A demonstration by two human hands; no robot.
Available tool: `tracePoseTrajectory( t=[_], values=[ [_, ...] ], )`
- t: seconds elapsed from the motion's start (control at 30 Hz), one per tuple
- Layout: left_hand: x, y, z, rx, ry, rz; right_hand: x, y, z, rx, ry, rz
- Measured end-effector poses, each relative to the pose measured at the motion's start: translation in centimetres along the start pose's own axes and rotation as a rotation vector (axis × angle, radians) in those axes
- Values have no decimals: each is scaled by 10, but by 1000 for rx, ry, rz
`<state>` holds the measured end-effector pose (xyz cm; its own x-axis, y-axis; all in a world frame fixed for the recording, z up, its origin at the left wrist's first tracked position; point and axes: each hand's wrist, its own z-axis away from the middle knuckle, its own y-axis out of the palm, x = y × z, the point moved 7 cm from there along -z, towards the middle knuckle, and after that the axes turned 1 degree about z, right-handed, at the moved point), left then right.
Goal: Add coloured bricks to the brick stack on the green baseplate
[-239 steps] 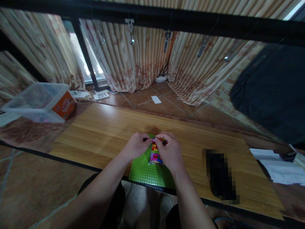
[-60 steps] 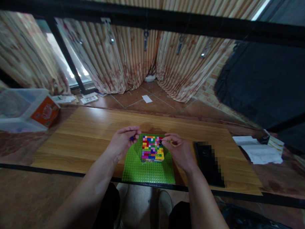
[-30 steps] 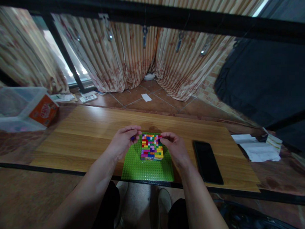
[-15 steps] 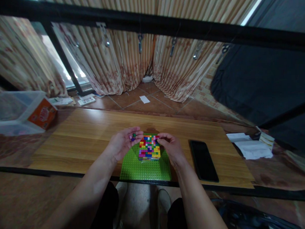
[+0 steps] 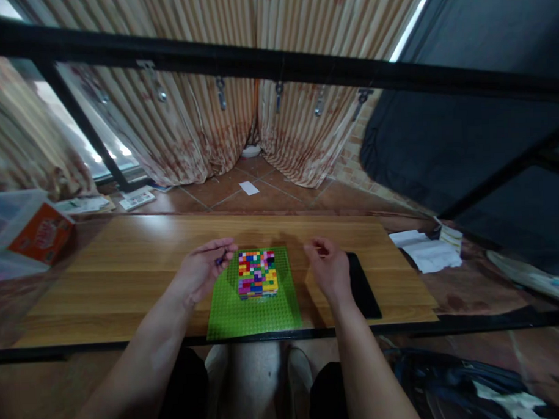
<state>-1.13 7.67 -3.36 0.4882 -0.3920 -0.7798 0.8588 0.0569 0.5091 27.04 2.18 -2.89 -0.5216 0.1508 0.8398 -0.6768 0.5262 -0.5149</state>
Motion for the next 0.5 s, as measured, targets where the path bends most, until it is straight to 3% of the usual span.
tracePoseTrajectory(
  t=[0.1, 0.23, 0.37, 0.5],
  values=[
    [-2, -2, -2, 16, 28, -34, -27, -48, -7, -137, 54, 404],
    [-4, -3, -2, 31, 49, -106, -74, -81, -2, -76, 198, 707],
    [-5, -6, -4, 21, 56, -136, -99, -78, 13, 66, 274, 776],
    [-5, -8, -5, 21, 40, -159, -95, -69, 26, 80, 364, 843]
  ],
)
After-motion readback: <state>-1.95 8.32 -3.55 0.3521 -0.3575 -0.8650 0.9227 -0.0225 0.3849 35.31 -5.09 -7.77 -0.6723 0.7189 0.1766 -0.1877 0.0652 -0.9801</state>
